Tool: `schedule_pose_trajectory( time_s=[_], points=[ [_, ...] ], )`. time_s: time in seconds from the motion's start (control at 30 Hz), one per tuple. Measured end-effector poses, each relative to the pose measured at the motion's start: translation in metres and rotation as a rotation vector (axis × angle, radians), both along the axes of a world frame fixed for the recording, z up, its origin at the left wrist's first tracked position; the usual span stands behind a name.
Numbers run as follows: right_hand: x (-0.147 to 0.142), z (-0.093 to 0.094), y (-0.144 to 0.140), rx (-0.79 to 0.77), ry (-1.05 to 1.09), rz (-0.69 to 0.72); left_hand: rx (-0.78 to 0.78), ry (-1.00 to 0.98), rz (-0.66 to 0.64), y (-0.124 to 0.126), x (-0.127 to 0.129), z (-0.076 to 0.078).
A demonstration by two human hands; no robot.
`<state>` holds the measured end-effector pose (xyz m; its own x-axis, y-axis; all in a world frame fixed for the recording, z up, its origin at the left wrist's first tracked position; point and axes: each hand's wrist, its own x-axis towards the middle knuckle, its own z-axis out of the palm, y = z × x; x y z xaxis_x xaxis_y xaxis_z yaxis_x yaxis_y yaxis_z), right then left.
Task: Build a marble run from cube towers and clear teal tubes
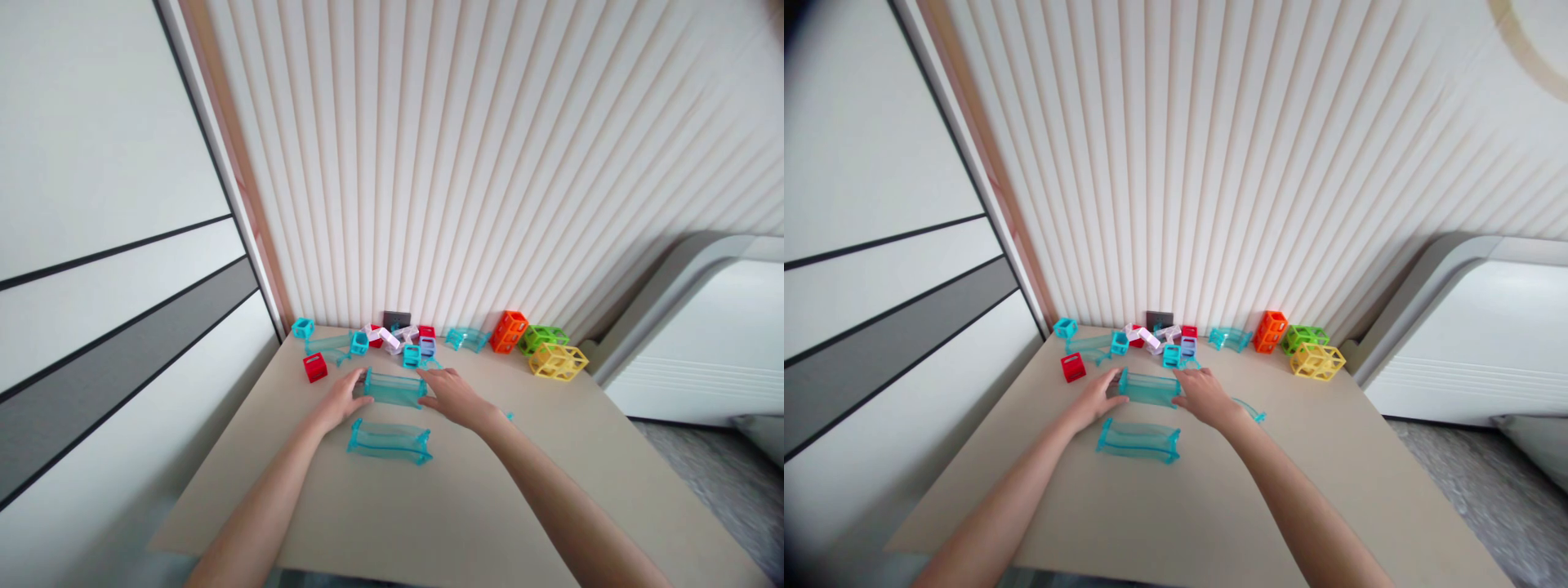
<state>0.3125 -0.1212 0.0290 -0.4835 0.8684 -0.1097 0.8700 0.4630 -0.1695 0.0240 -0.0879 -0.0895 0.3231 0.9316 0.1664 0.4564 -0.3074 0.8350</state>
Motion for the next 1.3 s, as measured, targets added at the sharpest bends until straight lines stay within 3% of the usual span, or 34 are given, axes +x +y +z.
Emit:
schedule_pose_trajectory(
  time_s=[0.33,1.13,1.3],
  points=[
    [-0.008,-0.001,0.005,0.002,0.016,0.02,-0.036,-0.078,-0.006,-0.015,-0.012,0.013],
    [-0.004,-0.002,0.003,0.009,0.068,0.017,-0.099,-0.117,-0.01,-0.016,-0.01,0.019],
    [0.008,0.004,-0.004,0.105,0.196,-0.02,-0.088,-0.11,-0.005,-0.016,-0.01,0.017]
  ],
)
